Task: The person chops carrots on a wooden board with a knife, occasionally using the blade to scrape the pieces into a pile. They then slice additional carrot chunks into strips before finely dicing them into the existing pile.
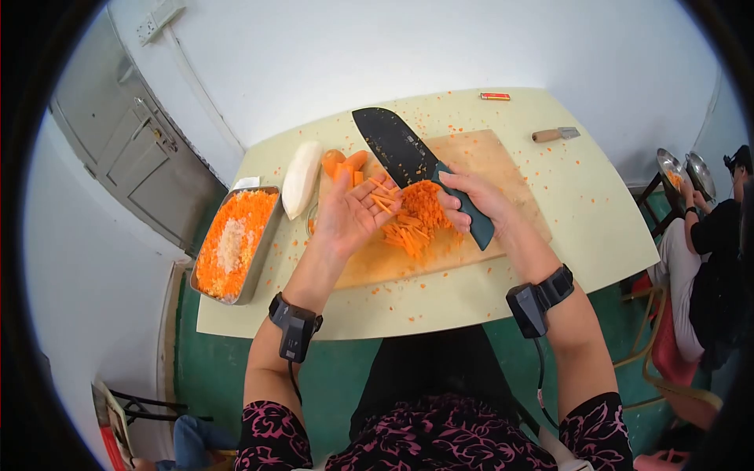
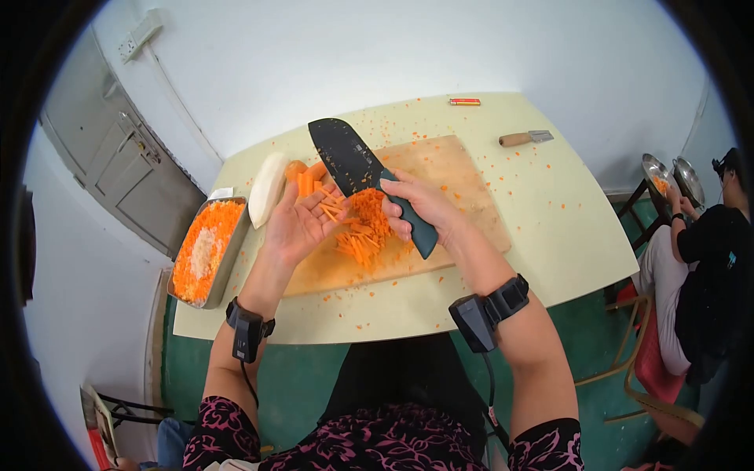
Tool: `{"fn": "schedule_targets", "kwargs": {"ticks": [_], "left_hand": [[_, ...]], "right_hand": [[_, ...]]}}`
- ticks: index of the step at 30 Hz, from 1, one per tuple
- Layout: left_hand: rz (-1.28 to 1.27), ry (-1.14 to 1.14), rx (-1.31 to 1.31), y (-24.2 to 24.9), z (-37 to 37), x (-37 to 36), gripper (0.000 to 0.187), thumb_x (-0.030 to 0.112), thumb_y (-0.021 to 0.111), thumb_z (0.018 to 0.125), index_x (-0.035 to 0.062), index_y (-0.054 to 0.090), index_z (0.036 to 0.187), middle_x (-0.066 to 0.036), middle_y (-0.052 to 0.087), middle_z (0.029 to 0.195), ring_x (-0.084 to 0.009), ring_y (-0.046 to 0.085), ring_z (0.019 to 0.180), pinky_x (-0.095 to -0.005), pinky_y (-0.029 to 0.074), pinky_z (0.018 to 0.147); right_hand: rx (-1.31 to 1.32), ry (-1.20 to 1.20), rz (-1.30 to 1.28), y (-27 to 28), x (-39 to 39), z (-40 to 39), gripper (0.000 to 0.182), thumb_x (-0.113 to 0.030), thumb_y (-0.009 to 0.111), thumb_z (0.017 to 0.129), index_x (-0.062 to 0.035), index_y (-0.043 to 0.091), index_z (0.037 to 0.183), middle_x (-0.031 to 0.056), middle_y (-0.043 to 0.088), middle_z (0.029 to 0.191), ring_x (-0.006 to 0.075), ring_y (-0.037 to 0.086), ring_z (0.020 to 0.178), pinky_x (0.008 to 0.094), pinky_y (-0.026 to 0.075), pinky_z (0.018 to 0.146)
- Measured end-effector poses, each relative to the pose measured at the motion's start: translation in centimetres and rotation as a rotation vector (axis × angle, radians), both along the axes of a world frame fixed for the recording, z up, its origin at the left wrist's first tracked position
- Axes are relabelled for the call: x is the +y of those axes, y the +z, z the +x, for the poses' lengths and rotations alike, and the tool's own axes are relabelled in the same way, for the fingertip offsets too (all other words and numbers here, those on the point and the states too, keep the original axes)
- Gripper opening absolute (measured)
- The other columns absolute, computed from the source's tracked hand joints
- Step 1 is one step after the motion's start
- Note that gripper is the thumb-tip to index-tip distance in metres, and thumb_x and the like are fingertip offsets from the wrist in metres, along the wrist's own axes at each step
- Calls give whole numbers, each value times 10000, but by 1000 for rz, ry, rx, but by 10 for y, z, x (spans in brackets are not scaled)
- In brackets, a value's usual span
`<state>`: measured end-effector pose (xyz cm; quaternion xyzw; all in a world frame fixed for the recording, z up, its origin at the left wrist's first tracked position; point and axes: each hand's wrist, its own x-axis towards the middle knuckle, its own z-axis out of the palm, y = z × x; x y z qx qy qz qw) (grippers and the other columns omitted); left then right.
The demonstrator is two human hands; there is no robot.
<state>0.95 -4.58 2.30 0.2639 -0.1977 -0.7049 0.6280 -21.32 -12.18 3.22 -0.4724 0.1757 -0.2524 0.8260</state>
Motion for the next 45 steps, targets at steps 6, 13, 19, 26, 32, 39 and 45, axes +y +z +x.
{"fn": "schedule_targets", "kwargs": {"ticks": [6,13,19,26,32,39,45], "left_hand": [[-28,55,-304,-29,1,1,330,288,424,991,-23,508,1064,-161,554,1077,-304,547,1091,-410,466,944],[18,177,-386,-25,-22,-5,327,300,433,988,-11,510,1059,-139,580,1011,-281,580,1029,-392,476,928],[19,45,-22,-1,-31,1,491,402,386,991,-42,481,1179,-194,562,1132,-291,548,1096,-393,478,939],[-6,89,-92,-6,-33,4,453,360,412,990,-46,486,1178,-201,530,1213,-296,543,1116,-392,479,954],[-16,127,-223,-10,-27,13,330,235,459,979,-32,511,1166,-160,582,1141,-261,568,1077,-371,492,915],[-167,57,-618,-22,-23,10,263,129,441,952,-38,601,1076,-113,631,1048,-185,594,995,-299,472,882],[-293,95,-1009,-31,-14,8,272,17,422,926,-16,607,1122,-85,628,1113,-137,581,1020,-271,453,900]], "right_hand": [[14,-62,7,-4,-6,-2,146,-244,492,956,-154,422,1046,-34,439,614,72,435,399,229,378,339],[32,-38,-8,1,-6,-5,171,-237,511,949,-136,442,1069,-28,446,611,76,441,398,228,376,340],[44,74,-4,0,1,-1,197,-247,534,937,-121,452,1064,-27,449,608,76,459,415,233,390,357],[28,-47,-7,-2,5,4,182,-246,537,931,-116,445,1021,-30,451,615,74,460,418,229,391,361],[12,-104,-47,-3,-2,3,187,-247,563,918,-128,428,969,-32,449,618,72,459,425,244,408,379],[27,-143,-69,0,-1,0,216,-254,576,914,-111,435,995,-27,458,626,78,464,428,253,415,384],[27,-140,-76,-3,-1,3,222,-252,567,922,-101,430,1011,-27,437,612,72,446,399,231,406,348]]}}
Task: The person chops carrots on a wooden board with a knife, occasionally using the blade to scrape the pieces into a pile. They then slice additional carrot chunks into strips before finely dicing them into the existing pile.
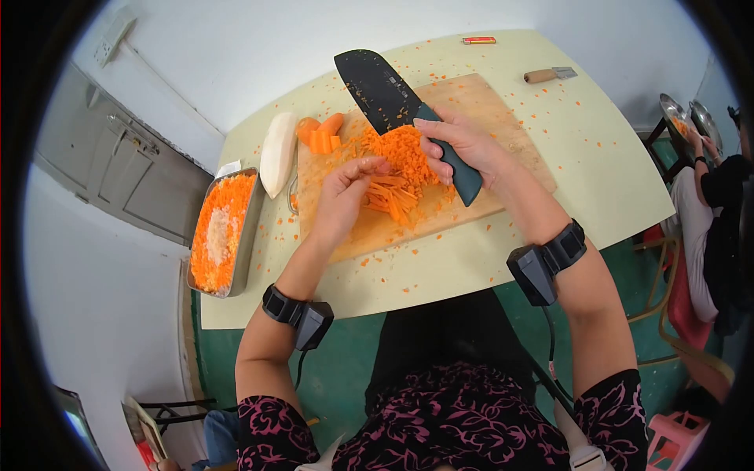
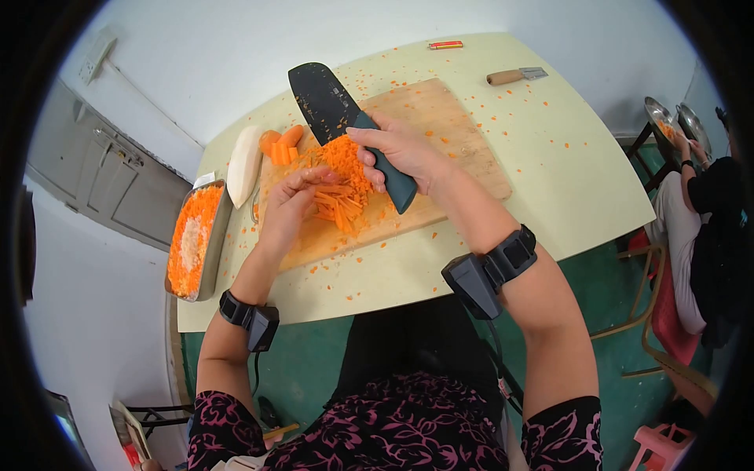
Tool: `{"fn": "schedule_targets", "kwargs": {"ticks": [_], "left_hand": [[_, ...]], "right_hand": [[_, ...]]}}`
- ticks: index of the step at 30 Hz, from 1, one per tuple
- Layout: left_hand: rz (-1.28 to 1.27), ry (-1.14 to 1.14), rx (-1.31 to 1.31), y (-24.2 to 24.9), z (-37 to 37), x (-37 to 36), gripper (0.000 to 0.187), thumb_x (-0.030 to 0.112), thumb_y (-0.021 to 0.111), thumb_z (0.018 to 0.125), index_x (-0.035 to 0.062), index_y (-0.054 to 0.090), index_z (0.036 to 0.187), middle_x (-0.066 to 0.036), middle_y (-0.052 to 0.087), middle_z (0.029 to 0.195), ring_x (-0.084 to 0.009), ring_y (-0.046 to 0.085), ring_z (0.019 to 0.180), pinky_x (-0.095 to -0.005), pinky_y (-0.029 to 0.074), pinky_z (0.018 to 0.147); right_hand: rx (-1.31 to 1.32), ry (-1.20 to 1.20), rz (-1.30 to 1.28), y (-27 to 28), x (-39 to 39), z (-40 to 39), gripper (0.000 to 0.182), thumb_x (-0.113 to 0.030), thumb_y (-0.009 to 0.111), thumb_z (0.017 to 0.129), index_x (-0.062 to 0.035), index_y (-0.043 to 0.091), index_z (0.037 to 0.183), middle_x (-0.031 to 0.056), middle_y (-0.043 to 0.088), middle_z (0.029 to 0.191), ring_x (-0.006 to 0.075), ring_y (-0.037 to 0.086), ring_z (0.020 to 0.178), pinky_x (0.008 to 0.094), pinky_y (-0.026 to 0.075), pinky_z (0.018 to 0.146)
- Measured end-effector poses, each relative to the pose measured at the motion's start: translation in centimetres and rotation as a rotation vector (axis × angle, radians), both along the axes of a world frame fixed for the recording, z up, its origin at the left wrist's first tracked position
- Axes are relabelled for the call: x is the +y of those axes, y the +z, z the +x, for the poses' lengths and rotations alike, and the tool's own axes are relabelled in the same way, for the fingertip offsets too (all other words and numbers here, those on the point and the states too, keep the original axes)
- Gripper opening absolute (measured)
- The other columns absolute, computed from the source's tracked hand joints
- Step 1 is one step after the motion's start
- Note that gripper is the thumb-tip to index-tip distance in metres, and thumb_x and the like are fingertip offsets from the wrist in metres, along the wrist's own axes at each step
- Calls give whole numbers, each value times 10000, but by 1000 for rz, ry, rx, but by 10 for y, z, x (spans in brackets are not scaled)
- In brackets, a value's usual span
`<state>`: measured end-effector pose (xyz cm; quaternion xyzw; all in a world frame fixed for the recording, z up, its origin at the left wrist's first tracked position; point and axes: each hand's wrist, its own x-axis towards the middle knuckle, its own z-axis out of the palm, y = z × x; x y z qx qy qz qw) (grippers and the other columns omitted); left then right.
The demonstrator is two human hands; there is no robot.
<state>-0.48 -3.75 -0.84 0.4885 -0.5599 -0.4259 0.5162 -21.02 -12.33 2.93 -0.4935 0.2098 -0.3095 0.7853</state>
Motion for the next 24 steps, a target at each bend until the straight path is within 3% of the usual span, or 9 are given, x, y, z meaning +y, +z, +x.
{"fn": "schedule_targets", "kwargs": {"ticks": [6,9,12,18,24], "left_hand": [[-76,-38,-197,-8,9,1,260,-26,480,893,-21,604,1122,-87,631,1110,-150,583,1027,-277,438,928],[-151,-9,-461,-1,19,1,289,4,567,853,11,608,1138,-110,630,1100,-186,577,1053,-299,430,946],[-227,-95,-780,15,31,-1,437,101,673,798,60,575,1221,-142,584,1174,-252,530,1120,-340,418,970],[-161,-196,-1053,21,31,-1,728,240,759,713,52,454,1347,-156,478,1301,-308,412,1223,-380,334,1049],[-155,-273,-984,23,29,-7,536,194,717,749,18,545,1225,-135,539,1142,-303,465,1120,-372,377,975]], "right_hand": [[-14,8,-32,0,1,-1,231,-234,545,933,-89,438,1078,-26,442,612,71,454,396,231,413,349],[18,6,-34,0,1,-1,233,-225,530,938,-89,439,1103,-28,444,613,70,456,394,230,415,349],[24,0,-33,1,1,-1,225,-218,521,941,-90,440,1106,-30,443,614,68,456,397,227,418,353],[30,-12,-46,1,1,-1,235,-223,526,938,-89,439,1111,-32,438,617,67,457,402,225,415,357],[11,12,-32,-1,-1,-3,252,-242,571,915,-86,444,1067,-21,457,643,71,475,424,239,429,372]]}}
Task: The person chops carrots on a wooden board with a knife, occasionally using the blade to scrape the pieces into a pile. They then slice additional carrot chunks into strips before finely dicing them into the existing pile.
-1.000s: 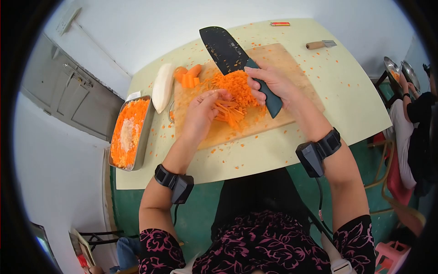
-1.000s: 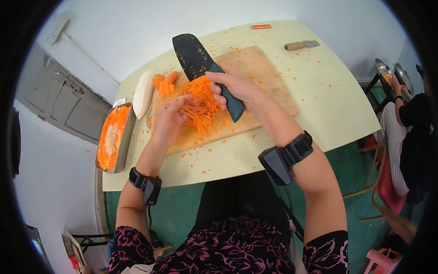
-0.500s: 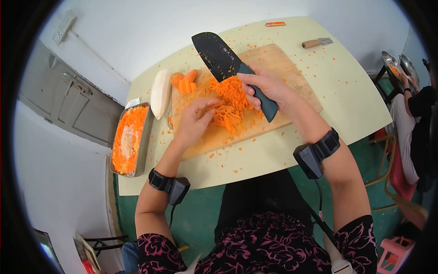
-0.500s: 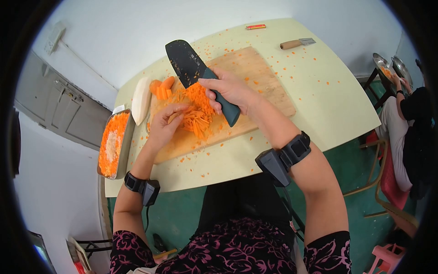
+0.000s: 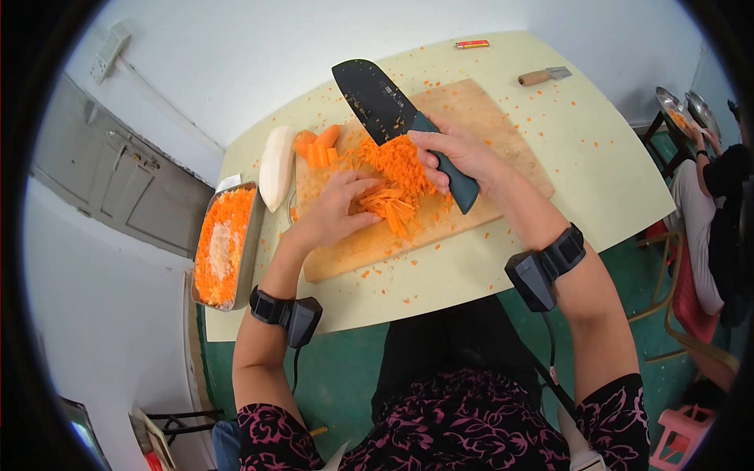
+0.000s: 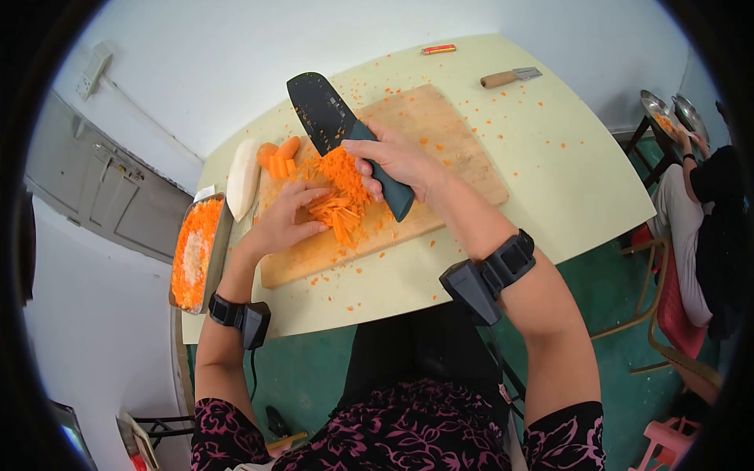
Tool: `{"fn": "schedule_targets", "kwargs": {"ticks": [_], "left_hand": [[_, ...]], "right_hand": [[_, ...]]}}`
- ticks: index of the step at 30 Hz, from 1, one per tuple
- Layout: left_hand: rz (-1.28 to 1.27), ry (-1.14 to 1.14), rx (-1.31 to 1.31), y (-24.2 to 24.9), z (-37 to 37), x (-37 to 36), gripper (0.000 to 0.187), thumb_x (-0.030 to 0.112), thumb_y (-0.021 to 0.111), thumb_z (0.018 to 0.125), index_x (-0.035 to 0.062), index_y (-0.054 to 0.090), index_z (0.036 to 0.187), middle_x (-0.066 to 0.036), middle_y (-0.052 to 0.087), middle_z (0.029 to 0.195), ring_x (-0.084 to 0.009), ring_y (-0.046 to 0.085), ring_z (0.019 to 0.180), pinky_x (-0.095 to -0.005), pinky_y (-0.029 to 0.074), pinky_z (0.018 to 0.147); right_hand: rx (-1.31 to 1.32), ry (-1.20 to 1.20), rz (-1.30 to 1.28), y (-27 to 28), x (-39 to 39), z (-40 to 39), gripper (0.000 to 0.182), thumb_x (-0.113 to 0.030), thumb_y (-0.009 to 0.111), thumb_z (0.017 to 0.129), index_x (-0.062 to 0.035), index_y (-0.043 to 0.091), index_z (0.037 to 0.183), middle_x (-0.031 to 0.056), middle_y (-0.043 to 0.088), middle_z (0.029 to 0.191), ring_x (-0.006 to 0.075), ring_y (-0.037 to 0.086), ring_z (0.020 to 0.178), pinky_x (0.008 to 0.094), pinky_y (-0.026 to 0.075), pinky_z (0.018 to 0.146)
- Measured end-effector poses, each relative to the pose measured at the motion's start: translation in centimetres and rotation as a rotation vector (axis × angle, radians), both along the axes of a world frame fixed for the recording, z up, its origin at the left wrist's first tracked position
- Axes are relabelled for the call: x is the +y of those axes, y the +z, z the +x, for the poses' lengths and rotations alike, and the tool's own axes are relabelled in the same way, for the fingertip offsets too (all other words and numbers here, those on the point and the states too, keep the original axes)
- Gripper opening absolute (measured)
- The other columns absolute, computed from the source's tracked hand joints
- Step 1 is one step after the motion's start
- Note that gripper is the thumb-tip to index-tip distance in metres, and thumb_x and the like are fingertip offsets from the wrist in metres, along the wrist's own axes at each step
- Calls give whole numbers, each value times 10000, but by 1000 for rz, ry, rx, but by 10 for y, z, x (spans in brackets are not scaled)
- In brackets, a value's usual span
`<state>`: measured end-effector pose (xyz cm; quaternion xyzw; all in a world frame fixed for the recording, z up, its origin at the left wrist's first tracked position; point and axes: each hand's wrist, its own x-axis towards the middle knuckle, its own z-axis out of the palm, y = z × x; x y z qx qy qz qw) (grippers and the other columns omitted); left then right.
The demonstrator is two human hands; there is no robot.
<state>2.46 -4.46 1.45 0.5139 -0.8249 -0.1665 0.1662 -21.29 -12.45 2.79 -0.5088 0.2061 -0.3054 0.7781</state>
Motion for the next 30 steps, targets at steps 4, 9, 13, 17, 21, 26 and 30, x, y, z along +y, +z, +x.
{"fn": "schedule_targets", "kwargs": {"ticks": [4,9,13,17,21,26,30], "left_hand": [[-122,27,-77,1,-10,6,387,138,674,771,7,578,1122,-130,543,1014,-308,512,1001,-372,427,885],[-386,61,-209,-12,-23,16,269,87,619,803,-2,578,1054,-146,532,972,-319,529,954,-379,453,837],[-439,127,-228,-18,-26,17,223,83,615,808,4,577,1013,-135,537,931,-308,543,917,-388,465,797],[-450,252,-248,-24,-33,18,187,98,609,820,8,578,981,-133,542,909,-311,554,897,-397,470,766],[-378,451,-240,-27,-35,20,165,116,597,837,4,588,958,-141,545,905,-318,555,887,-402,469,751],[-424,398,-311,-24,-20,16,136,108,619,807,3,565,875,-144,538,897,-310,544,865,-404,475,746],[-408,366,-296,-23,-23,16,202,121,624,811,-14,590,958,-151,545,914,-314,531,912,-400,466,775]], "right_hand": [[14,1,-15,0,0,0,258,-244,576,913,-86,445,1069,-21,456,642,70,475,424,238,432,371],[31,-5,-33,0,0,1,267,-242,582,909,-76,446,1066,-19,461,644,69,477,425,238,435,371],[48,-13,-41,-2,0,2,280,-240,578,913,-71,444,1091,-21,457,634,67,470,417,232,428,363],[76,-31,-47,-2,0,4,322,-235,560,926,-71,439,1176,-28,447,621,63,459,405,220,416,353],[41,-11,-27,0,1,1,247,-229,599,900,-69,449,1014,-11,474,641,74,485,424,243,438,367],[44,-17,-42,-2,-1,1,248,-225,599,899,-68,448,1017,-11,476,641,75,485,421,240,436,361],[75,-11,-57,-2,-1,2,245,-221,598,898,-68,449,1017,-9,476,640,77,485,417,239,436,357]]}}
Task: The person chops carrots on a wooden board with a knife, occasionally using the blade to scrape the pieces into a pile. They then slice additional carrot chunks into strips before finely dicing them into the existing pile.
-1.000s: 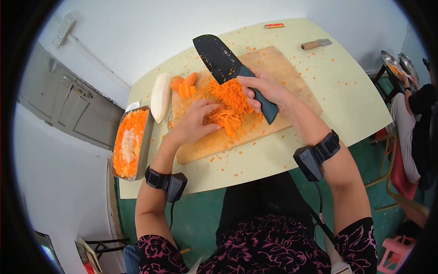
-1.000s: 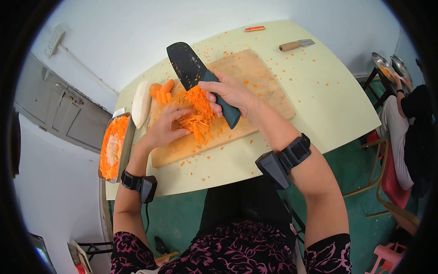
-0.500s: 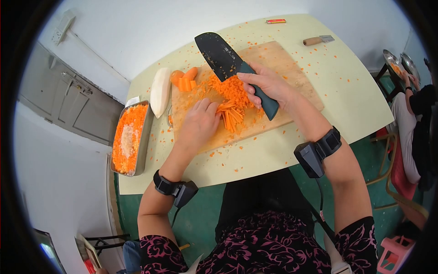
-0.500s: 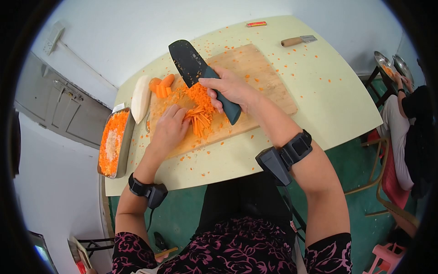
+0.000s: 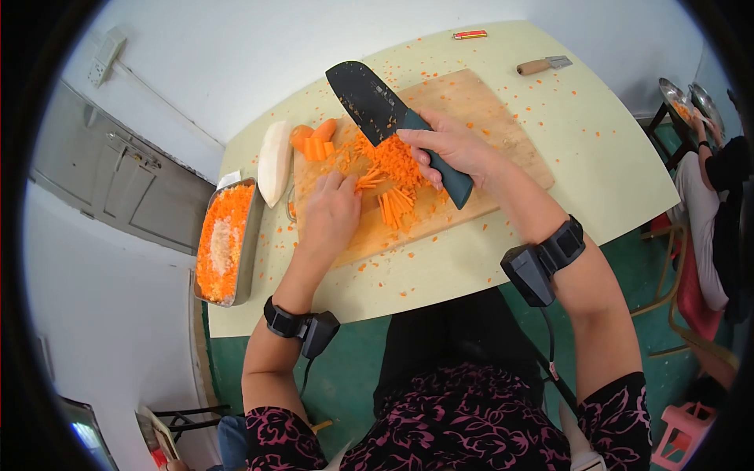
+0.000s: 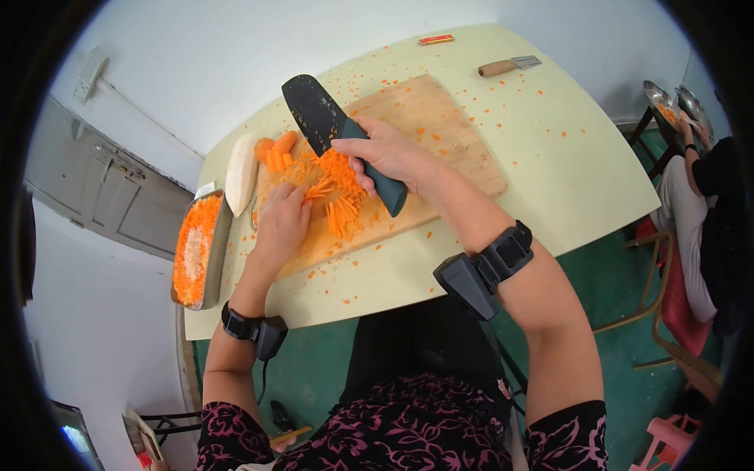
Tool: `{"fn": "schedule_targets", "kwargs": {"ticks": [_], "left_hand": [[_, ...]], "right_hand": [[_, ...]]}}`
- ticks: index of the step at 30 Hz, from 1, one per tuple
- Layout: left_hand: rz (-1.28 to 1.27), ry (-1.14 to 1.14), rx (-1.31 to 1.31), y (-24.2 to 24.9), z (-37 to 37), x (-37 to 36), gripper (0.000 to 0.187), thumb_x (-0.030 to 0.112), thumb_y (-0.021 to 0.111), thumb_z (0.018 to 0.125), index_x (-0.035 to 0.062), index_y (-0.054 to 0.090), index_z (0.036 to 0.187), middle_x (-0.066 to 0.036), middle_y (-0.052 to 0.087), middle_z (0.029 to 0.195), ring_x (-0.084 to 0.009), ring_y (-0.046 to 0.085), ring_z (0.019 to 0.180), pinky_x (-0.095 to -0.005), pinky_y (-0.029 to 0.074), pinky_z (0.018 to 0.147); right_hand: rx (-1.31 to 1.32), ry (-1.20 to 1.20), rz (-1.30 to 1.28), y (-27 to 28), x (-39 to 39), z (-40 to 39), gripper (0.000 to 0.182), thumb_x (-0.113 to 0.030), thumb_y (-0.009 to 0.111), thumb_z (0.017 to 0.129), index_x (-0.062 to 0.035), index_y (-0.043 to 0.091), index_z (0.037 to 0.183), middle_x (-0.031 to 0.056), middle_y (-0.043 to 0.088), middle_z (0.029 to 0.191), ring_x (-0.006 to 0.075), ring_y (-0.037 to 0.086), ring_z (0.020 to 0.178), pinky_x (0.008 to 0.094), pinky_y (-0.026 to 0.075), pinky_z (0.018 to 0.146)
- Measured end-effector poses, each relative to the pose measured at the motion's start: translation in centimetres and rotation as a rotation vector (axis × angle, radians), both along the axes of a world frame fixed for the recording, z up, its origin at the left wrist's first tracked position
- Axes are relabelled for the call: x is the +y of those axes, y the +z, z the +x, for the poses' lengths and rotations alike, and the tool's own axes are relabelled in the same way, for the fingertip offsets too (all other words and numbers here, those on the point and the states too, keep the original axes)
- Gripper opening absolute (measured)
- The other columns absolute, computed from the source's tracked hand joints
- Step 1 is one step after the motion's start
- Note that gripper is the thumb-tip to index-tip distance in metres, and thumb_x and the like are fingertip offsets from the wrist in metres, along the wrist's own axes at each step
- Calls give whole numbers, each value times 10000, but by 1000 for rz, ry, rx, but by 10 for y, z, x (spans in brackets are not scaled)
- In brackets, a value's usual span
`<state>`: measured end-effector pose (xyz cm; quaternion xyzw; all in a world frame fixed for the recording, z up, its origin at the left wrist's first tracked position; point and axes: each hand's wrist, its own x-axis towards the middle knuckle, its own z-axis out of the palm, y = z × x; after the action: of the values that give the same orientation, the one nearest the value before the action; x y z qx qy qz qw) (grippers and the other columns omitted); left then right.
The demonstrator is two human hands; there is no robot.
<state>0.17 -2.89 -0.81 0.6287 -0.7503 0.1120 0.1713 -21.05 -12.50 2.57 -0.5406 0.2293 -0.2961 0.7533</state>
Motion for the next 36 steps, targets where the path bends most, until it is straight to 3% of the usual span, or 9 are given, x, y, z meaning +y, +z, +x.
{"fn": "schedule_targets", "kwargs": {"ticks": [3,9,12,18,24,30,36], "left_hand": [[-5,-28,115,1,2,2,305,138,631,815,-27,591,1068,-163,549,941,-319,525,949,-390,452,814],[124,-50,192,13,2,4,374,164,652,808,-41,592,1116,-184,555,997,-326,528,972,-392,434,840],[61,-61,217,17,7,-10,333,161,655,800,-29,620,1071,-183,581,953,-332,542,940,-392,438,827],[179,-34,204,33,-5,-32,259,158,687,745,-17,648,933,-173,611,849,-344,566,876,-402,452,788],[245,-54,199,25,-16,-38,217,151,661,745,-46,588,804,-179,610,825,-335,583,842,-385,462,742],[121,-73,255,13,-10,-34,127,83,611,738,-15,618,819,-181,608,808,-335,586,833,-420,469,748],[173,41,279,15,-6,-30,131,108,634,744,0,658,813,-169,603,809,-326,585,821,-405,470,748]], "right_hand": [[0,4,-12,-1,0,0,239,-222,598,897,-67,454,1006,-8,476,639,78,484,414,238,436,358],[8,1,-5,-2,-1,1,237,-226,600,895,-64,458,993,-10,474,636,79,484,413,238,437,361],[1,2,-10,-3,-1,1,245,-228,604,893,-62,454,995,-8,475,637,80,486,414,239,437,360],[26,-33,-22,-2,0,1,253,-230,589,908,-66,456,1048,-19,464,620,67,472,403,226,427,353],[20,-30,-45,1,1,-1,261,-231,597,902,-69,454,1047,-18,465,621,67,471,405,225,426,355],[43,-35,-48,2,2,-1,267,-237,606,896,-61,465,1039,-19,462,619,63,466,405,220,424,356],[50,-34,-79,1,2,-1,272,-245,613,891,-60,463,1022,-18,464,626,61,464,410,220,425,361]]}}
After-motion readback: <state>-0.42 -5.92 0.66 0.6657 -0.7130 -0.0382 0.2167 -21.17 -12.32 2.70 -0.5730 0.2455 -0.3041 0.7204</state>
